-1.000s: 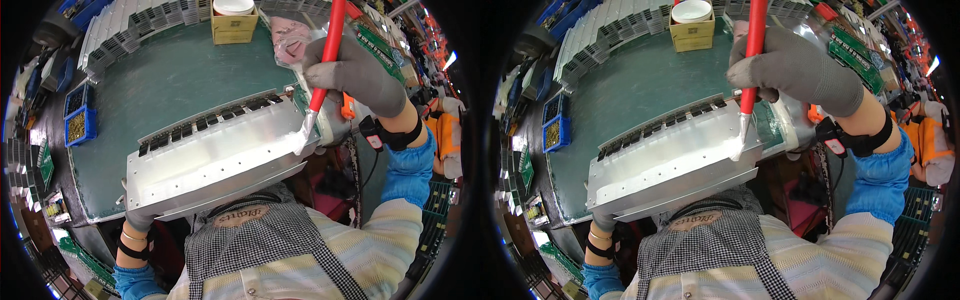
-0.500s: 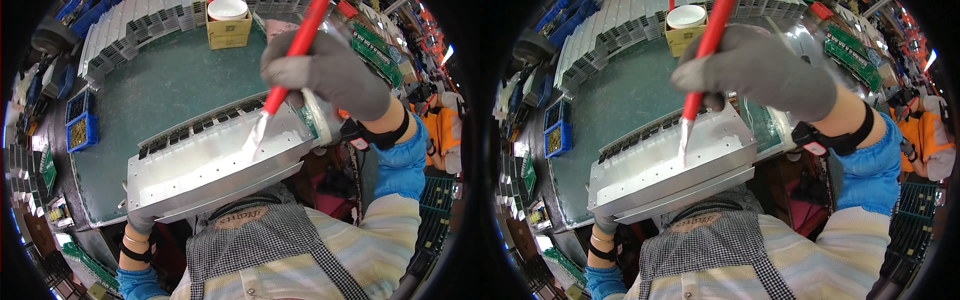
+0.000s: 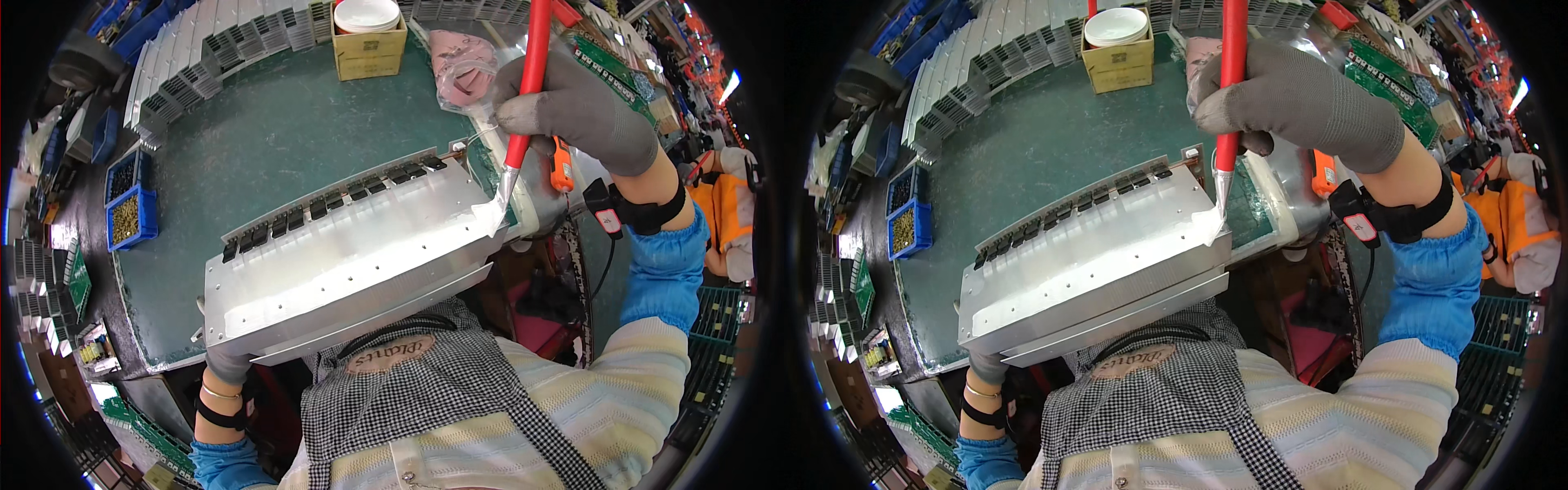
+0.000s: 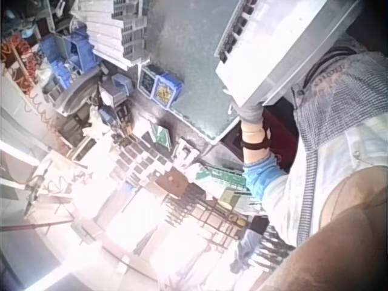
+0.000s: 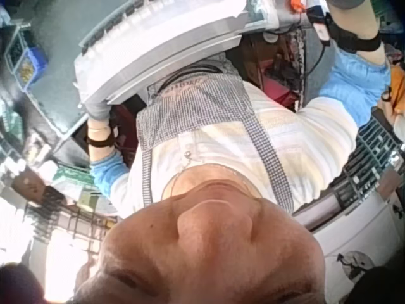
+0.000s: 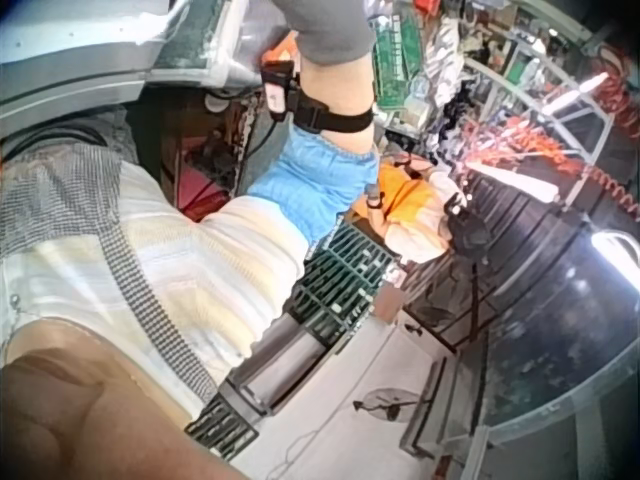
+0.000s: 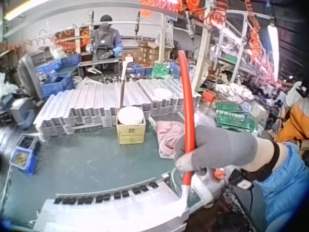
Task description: Assemble printed circuit boards (PCBs) onto an aluminum chassis using an electric screwdriver and applying thermal paste.
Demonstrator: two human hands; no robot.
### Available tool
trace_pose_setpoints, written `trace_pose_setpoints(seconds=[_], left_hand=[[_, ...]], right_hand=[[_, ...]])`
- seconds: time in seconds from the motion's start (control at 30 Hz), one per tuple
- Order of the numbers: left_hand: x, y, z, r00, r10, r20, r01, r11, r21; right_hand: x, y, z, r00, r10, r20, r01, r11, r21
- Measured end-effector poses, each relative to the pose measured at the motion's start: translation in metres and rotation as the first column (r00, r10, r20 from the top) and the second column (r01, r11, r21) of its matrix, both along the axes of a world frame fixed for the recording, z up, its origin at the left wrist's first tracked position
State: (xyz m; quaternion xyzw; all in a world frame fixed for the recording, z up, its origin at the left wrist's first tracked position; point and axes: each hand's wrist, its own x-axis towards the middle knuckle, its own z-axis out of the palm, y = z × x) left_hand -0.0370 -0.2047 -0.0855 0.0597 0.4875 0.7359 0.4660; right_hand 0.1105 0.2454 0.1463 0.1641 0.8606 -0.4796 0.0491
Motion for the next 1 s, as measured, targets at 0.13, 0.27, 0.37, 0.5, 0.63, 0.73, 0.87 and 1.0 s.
trace_pose_setpoints(seconds=[0.13,0.27,0.37,0.5,0.63,0.73,0.87,1.0], left_hand=[[0.0,-0.001,0.001,0.936,0.009,-0.353,-0.09,0.973,-0.214],[-0.003,0.002,0.004,0.935,-0.135,-0.326,0.06,0.972,-0.229],[-0.005,0.004,0.005,0.965,-0.093,-0.247,0.048,0.982,-0.184],[-0.005,0.004,0.005,0.966,-0.119,-0.231,0.085,0.985,-0.153],[-0.003,0.004,0.008,0.906,-0.176,-0.386,0.085,0.967,-0.24],[0.001,0.007,0.014,0.861,-0.19,-0.471,0.073,0.964,-0.255],[0.004,0.015,0.024,0.635,-0.334,-0.696,0.015,0.907,-0.421],[0.005,0.022,0.028,0.49,-0.36,-0.794,-0.097,0.883,-0.46]], right_hand=[[0.001,-0.003,0.004,0.992,-0.099,-0.082,0.092,0.992,-0.091],[0.0,-0.015,-0.007,0.97,-0.116,-0.215,0.087,0.986,-0.142],[0.0,-0.013,-0.012,0.987,-0.056,-0.148,0.038,0.992,-0.123],[-0.003,0.005,-0.008,0.998,-0.064,-0.027,0.06,0.992,-0.115],[-0.001,0.008,-0.003,0.99,-0.136,-0.026,0.134,0.987,-0.087],[-0.003,0.0,-0.003,0.984,-0.113,-0.137,0.085,0.976,-0.2],[0.003,-0.011,-0.007,0.982,-0.13,-0.14,0.114,0.986,-0.118],[0.003,0.003,-0.001,0.997,-0.071,-0.038,0.066,0.992,-0.112]])
